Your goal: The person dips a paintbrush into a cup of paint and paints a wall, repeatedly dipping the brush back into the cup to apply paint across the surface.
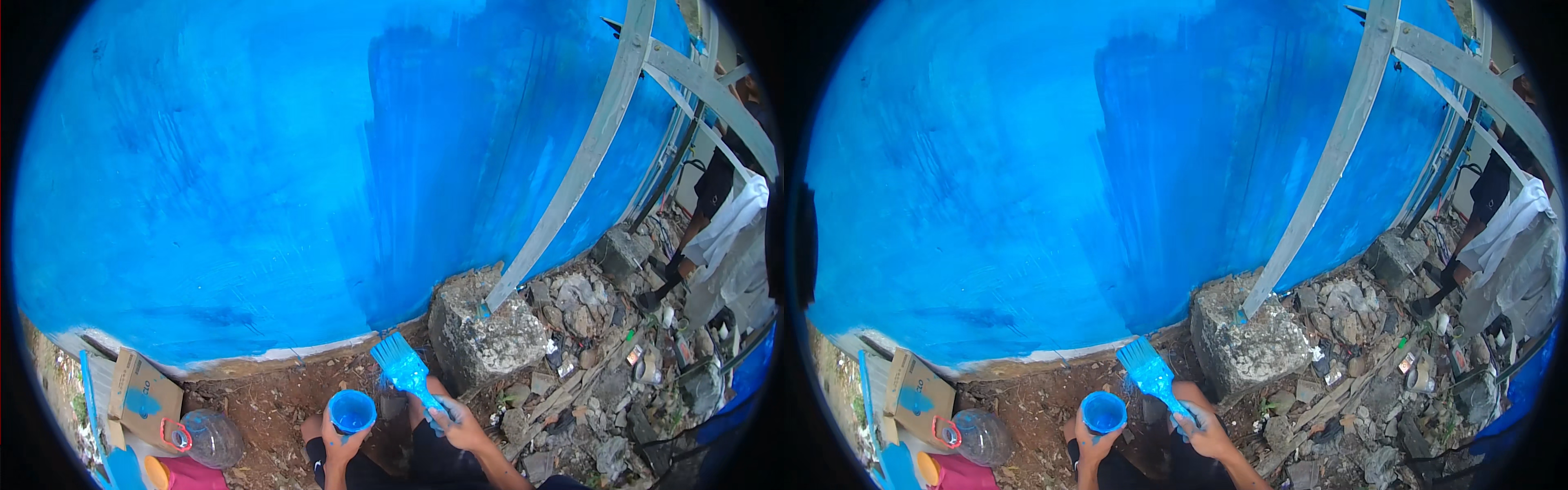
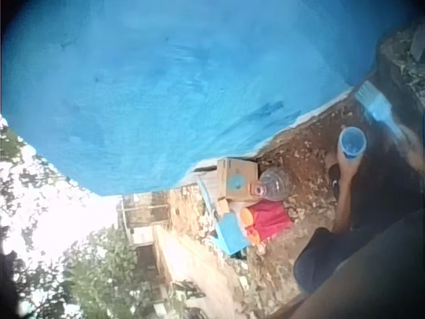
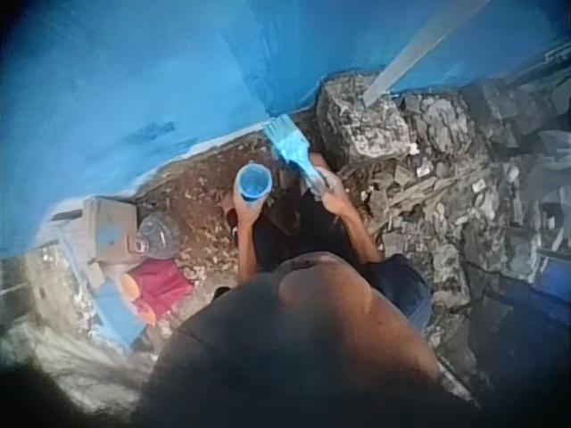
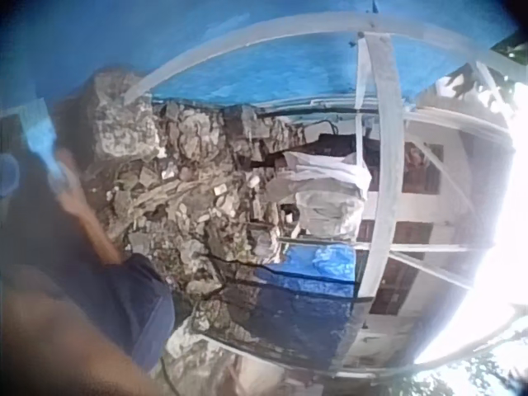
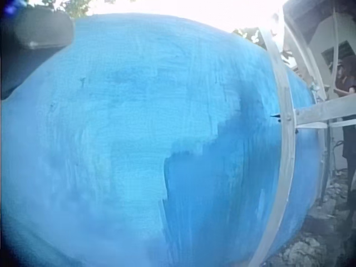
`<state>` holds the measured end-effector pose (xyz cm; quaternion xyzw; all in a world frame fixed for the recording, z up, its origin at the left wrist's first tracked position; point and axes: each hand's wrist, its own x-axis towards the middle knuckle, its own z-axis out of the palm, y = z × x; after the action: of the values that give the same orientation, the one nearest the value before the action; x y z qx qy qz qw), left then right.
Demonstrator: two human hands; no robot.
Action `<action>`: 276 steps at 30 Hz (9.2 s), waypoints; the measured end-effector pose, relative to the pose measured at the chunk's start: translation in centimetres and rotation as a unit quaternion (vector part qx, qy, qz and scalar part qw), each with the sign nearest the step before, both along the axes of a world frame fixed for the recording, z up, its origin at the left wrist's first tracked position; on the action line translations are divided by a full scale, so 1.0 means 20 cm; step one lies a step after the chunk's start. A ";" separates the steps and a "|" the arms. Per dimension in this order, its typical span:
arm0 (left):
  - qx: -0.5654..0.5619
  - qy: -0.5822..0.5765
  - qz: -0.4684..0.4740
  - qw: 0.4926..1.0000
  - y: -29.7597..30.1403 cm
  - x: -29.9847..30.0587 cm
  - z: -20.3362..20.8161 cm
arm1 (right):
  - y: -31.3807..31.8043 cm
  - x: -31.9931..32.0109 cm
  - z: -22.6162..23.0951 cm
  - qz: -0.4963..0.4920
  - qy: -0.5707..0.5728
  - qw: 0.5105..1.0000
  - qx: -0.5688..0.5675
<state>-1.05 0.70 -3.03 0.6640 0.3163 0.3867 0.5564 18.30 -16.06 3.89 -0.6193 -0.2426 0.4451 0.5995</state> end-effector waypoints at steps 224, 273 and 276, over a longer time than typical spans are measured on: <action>0.122 0.027 -0.046 0.991 -0.06 -0.09 0.07 | 0.59 0.74 0.73 -0.453 -0.148 0.858 0.193; 0.162 0.245 -0.025 0.956 0.29 -0.42 0.02 | 0.13 0.20 -0.57 -0.112 -0.186 0.975 0.048; 0.200 0.273 -0.042 0.940 0.32 -0.38 0.01 | 0.14 0.23 -0.55 -0.088 -0.186 0.976 0.069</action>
<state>-8.63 7.01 -2.86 0.8544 0.3442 0.2224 0.3195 22.96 -13.18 -7.20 -0.6675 -0.3245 0.2491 0.6222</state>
